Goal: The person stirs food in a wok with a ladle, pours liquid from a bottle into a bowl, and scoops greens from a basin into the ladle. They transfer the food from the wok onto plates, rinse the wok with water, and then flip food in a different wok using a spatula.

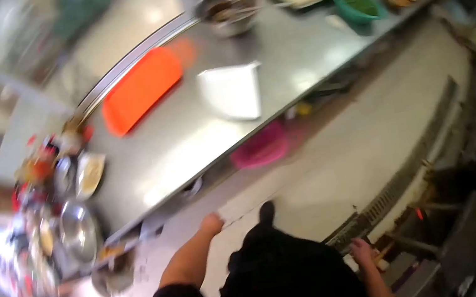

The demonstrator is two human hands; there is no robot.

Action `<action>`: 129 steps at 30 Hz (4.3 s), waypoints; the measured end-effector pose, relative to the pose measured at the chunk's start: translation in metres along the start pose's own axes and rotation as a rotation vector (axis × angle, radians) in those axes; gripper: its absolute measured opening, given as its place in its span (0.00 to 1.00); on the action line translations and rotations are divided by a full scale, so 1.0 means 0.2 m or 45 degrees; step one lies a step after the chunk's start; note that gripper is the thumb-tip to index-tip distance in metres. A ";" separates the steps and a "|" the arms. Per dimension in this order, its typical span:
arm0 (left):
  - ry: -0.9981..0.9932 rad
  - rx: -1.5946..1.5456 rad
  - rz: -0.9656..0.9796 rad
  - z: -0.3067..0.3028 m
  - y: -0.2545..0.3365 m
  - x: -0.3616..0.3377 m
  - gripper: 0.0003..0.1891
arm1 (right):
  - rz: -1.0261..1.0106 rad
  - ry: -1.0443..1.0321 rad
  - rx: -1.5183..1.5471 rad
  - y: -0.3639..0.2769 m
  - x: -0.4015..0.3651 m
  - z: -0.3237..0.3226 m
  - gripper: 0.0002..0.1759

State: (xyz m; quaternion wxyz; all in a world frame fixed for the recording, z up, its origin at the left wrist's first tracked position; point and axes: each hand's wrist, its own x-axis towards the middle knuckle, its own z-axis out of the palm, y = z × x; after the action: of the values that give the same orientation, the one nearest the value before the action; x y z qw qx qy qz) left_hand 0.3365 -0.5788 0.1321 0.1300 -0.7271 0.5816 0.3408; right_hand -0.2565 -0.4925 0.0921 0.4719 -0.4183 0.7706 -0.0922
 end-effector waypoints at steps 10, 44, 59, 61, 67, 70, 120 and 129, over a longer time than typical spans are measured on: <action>-0.009 -0.088 0.140 0.12 -0.01 0.30 0.16 | -0.368 -0.253 -0.418 -1.06 0.01 -0.04 0.21; 0.137 -0.811 -0.387 0.68 0.54 -1.01 0.16 | -0.546 -0.742 -1.187 -0.86 0.24 -0.10 0.29; 0.266 -0.881 -0.391 0.18 0.51 -0.46 0.12 | -0.263 -0.907 -0.859 -0.21 0.07 -0.27 0.35; 0.232 -0.791 -0.297 0.15 0.84 -0.44 0.13 | -0.228 -1.002 -0.810 -0.12 0.16 -0.35 0.36; -0.188 0.145 0.180 0.02 1.73 -0.36 0.21 | -0.233 -0.890 -0.449 0.25 0.24 -0.57 0.37; -0.149 0.045 0.257 -0.04 2.04 -0.24 0.21 | -0.112 -0.858 -0.333 0.38 0.29 -0.69 0.38; 0.147 -1.523 -0.185 0.00 2.96 2.74 0.11 | 1.114 -0.039 1.278 -0.28 0.63 -1.19 0.19; -0.425 -1.588 0.016 -0.12 3.34 1.36 0.14 | 0.833 0.237 0.983 0.13 -0.08 -0.66 0.19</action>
State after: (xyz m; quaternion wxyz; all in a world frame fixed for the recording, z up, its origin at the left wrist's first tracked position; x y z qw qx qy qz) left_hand -0.2542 -0.9921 0.1122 -0.2302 -0.6000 0.2506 0.7240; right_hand -0.3749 -0.4977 0.1591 0.5256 0.0594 0.8097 -0.2543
